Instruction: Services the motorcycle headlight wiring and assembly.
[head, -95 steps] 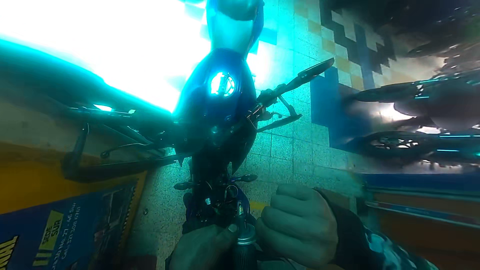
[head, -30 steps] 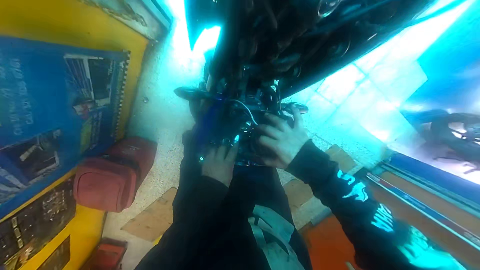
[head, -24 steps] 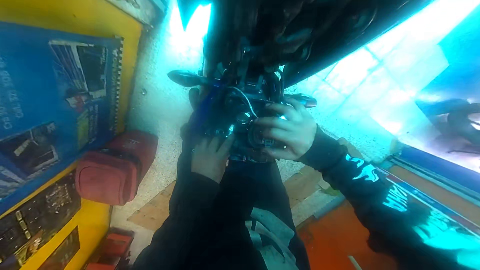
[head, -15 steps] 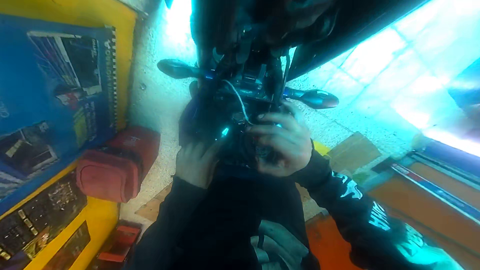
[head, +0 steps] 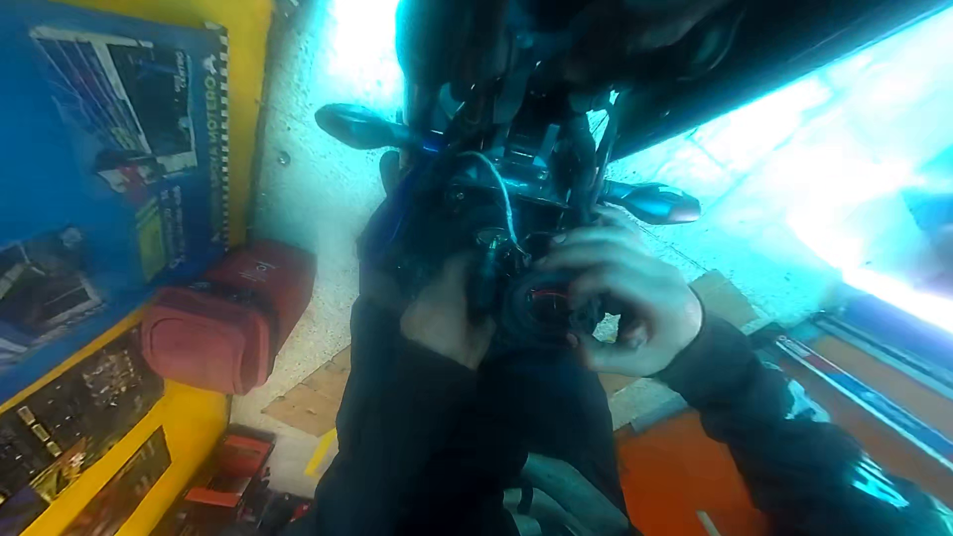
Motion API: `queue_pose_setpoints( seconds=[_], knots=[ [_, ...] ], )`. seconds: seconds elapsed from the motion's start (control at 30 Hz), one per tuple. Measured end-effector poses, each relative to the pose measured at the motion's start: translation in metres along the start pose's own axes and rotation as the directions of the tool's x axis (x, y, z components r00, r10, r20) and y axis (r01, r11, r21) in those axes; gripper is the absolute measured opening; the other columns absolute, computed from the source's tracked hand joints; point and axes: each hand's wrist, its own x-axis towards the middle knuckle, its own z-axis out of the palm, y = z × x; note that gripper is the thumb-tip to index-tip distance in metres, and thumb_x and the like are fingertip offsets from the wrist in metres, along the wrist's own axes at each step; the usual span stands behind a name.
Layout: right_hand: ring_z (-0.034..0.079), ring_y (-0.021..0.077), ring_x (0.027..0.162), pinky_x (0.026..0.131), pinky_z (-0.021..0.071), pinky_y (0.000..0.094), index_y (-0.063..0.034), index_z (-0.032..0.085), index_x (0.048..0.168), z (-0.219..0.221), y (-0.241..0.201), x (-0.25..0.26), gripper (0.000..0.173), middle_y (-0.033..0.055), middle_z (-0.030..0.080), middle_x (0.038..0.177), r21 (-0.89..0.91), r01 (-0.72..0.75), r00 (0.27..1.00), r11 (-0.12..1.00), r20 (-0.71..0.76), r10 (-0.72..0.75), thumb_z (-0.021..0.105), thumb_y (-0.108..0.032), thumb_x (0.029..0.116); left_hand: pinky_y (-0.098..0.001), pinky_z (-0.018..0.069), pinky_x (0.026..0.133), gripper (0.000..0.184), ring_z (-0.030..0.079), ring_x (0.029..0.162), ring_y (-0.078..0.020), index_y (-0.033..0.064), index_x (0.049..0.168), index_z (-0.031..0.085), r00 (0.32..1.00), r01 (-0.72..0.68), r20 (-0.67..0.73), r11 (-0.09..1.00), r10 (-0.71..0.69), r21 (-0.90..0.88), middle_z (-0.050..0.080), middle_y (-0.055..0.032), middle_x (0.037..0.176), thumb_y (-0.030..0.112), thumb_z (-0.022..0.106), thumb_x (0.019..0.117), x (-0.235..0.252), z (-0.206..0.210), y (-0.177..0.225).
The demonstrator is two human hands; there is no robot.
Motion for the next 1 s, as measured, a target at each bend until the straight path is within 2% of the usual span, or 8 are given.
queue_pose_setpoints(
  seconds=[0.13, 0.27, 0.43, 0.57, 0.63, 0.73, 0.83, 1.0],
  knots=[
    [0.058, 0.0290, 0.130, 0.121, 0.0294, 0.0590, -0.0099, 0.063, 0.090, -0.007, 0.003, 0.000, 0.026, 0.0107, 0.071, 0.120, 0.057, -0.009, 1.000, 0.998, 0.029, 0.008, 0.073, -0.033, 0.0816, -0.0393, 0.0601, 0.088, 0.076, 0.068, 0.111, -0.0128, 0.0227, 0.141, 0.059, 0.974, -0.149, -0.158, 0.984, 0.163, 0.097, 0.069, 0.0015, 0.126, 0.054, 0.081, 0.0758, 0.029, 0.033, -0.077],
    [0.057, 0.0284, 0.131, 0.121, 0.0300, 0.0557, -0.0107, 0.064, 0.091, -0.010, 0.003, 0.001, 0.025, 0.0108, 0.071, 0.121, 0.088, -0.032, 0.999, 0.996, 0.033, 0.030, 0.072, -0.033, 0.0826, -0.0429, 0.0580, 0.094, 0.073, 0.067, 0.115, -0.0205, 0.0171, 0.143, 0.058, 0.959, -0.156, -0.204, 0.966, 0.198, 0.204, 0.068, -0.0065, 0.130, 0.050, 0.078, 0.0813, 0.024, 0.029, -0.069],
    [0.057, 0.0306, 0.130, 0.119, 0.0342, 0.0568, -0.0095, 0.063, 0.089, -0.011, 0.003, 0.001, 0.028, 0.0116, 0.070, 0.120, 0.113, -0.042, 0.998, 0.993, 0.042, 0.037, 0.075, -0.033, 0.0797, -0.0412, 0.0555, 0.063, 0.060, 0.071, 0.088, -0.0177, 0.0305, 0.144, 0.058, 0.918, -0.144, -0.257, 0.858, 0.302, 0.494, 0.070, -0.0004, 0.120, 0.045, 0.068, 0.0863, 0.002, 0.040, -0.047],
    [0.057, 0.0305, 0.130, 0.119, 0.0339, 0.0573, -0.0093, 0.062, 0.088, -0.012, 0.003, -0.001, 0.028, 0.0109, 0.070, 0.121, 0.129, -0.052, 0.998, 0.990, 0.047, 0.046, 0.075, -0.032, 0.0793, -0.0391, 0.0567, 0.068, 0.055, 0.071, 0.098, -0.0185, 0.0303, 0.142, 0.061, 0.921, -0.167, -0.225, 0.844, 0.318, 0.509, 0.068, -0.0012, 0.128, 0.034, 0.067, 0.0876, 0.004, 0.030, -0.021],
    [0.057, 0.0308, 0.131, 0.119, 0.0351, 0.0559, -0.0094, 0.062, 0.089, -0.013, 0.004, -0.002, 0.027, 0.0111, 0.070, 0.122, 0.158, -0.060, 0.997, 0.986, 0.054, 0.052, 0.075, -0.032, 0.0797, -0.0432, 0.0594, 0.080, 0.057, 0.069, 0.111, -0.0227, 0.0240, 0.145, 0.059, 0.968, -0.161, -0.112, 0.898, 0.225, 0.410, 0.065, -0.0053, 0.135, 0.029, 0.072, 0.0891, 0.006, 0.017, -0.005],
    [0.056, 0.0329, 0.131, 0.118, 0.0359, 0.0571, -0.0081, 0.063, 0.089, -0.013, 0.006, -0.003, 0.028, 0.0124, 0.070, 0.121, 0.194, -0.064, 0.997, 0.979, 0.055, 0.054, 0.075, -0.032, 0.0800, -0.0403, 0.0570, 0.090, 0.065, 0.065, 0.118, -0.0176, 0.0276, 0.147, 0.057, 0.932, -0.252, -0.158, 0.897, 0.326, 0.364, 0.064, -0.0024, 0.136, 0.043, 0.071, 0.0848, 0.017, 0.037, -0.042],
    [0.056, 0.0315, 0.132, 0.119, 0.0358, 0.0562, -0.0093, 0.062, 0.090, -0.013, 0.005, -0.004, 0.028, 0.0109, 0.069, 0.123, 0.193, -0.070, 0.997, 0.979, 0.053, 0.061, 0.073, -0.033, 0.0815, -0.0416, 0.0559, 0.094, 0.056, 0.064, 0.122, -0.0182, 0.0280, 0.147, 0.057, 0.937, -0.252, -0.122, 0.875, 0.328, 0.414, 0.063, -0.0018, 0.139, 0.037, 0.061, 0.0919, 0.018, 0.038, -0.048],
    [0.056, 0.0292, 0.132, 0.118, 0.0369, 0.0554, -0.0115, 0.062, 0.093, -0.016, 0.004, -0.006, 0.027, 0.0077, 0.068, 0.124, 0.182, -0.103, 0.993, 0.978, 0.069, 0.091, 0.073, -0.035, 0.0828, -0.0385, 0.0564, 0.092, 0.034, 0.066, 0.116, -0.0183, 0.0246, 0.124, 0.074, 0.889, -0.289, -0.206, 0.849, 0.409, 0.442, 0.069, -0.0002, 0.130, 0.022, 0.053, 0.0976, 0.021, 0.037, -0.036]
  ],
)
